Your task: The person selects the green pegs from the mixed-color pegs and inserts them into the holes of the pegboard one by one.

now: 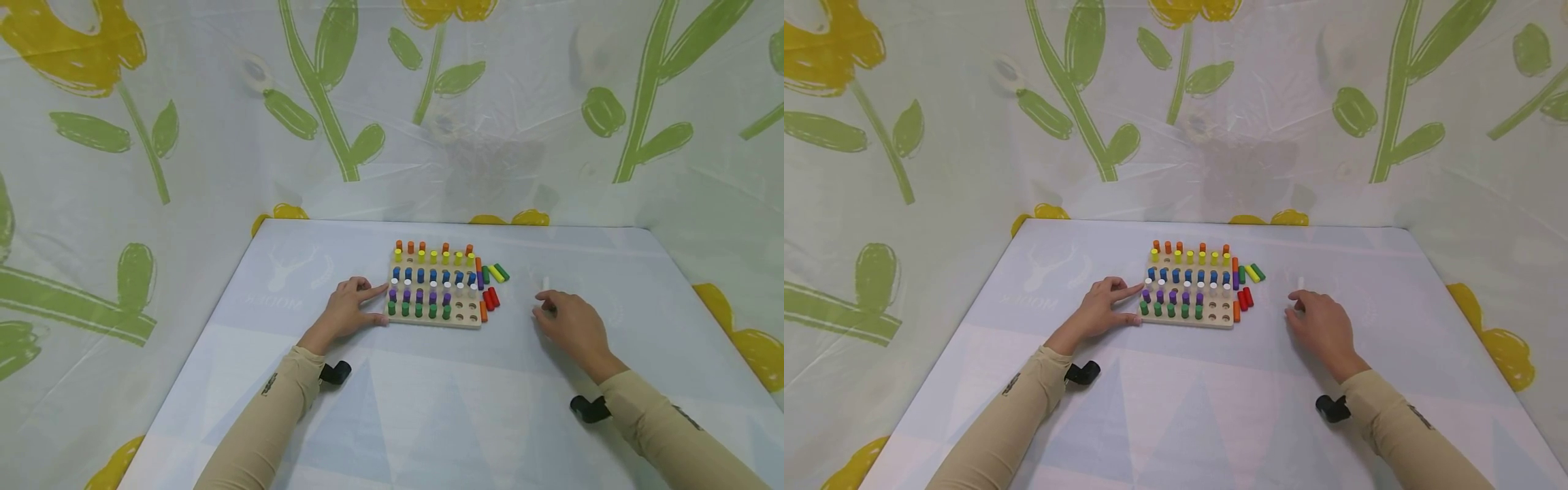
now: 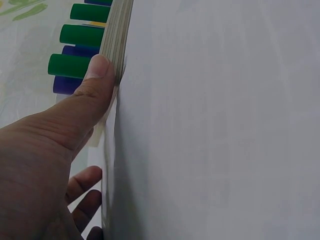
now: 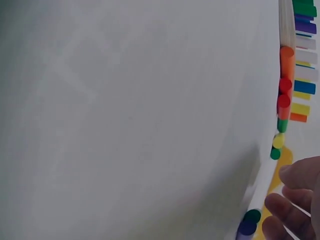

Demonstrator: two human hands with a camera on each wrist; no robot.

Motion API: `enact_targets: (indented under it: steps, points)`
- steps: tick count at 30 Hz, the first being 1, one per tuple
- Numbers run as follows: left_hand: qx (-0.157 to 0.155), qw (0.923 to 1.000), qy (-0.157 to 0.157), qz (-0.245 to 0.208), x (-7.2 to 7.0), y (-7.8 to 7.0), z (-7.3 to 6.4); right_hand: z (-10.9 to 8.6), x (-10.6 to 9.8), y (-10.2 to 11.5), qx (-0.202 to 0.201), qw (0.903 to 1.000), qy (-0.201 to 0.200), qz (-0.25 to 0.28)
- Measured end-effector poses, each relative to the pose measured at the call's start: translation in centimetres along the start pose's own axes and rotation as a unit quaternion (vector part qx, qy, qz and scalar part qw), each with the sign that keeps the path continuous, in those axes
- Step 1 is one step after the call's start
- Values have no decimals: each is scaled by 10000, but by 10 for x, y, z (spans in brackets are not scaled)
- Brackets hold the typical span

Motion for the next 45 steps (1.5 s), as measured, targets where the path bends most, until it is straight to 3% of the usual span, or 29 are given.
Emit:
enact_targets:
  steps: [13, 34, 45]
  points:
    - [33, 10000, -48, -9, -1, 0, 0, -1, -8, -12, -133, 9993, -344, -90]
    - [106, 9999, -29, -37, -2, -2, -1, 7, -7, -20, 30, 9997, -129, -199]
    - [49, 10000, -61, -18, -1, -1, 0, 9, -6, -21, -116, 9993, -264, -222]
Point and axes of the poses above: each hand's wrist, its own z-axis towards the middle knuckle, its own x-axis out of the palm, y = z × x, the point moved 8 cm from there along z, towards the middle knuckle, and after that the axes turned 7 degrees about z, right-handed, at the moved point
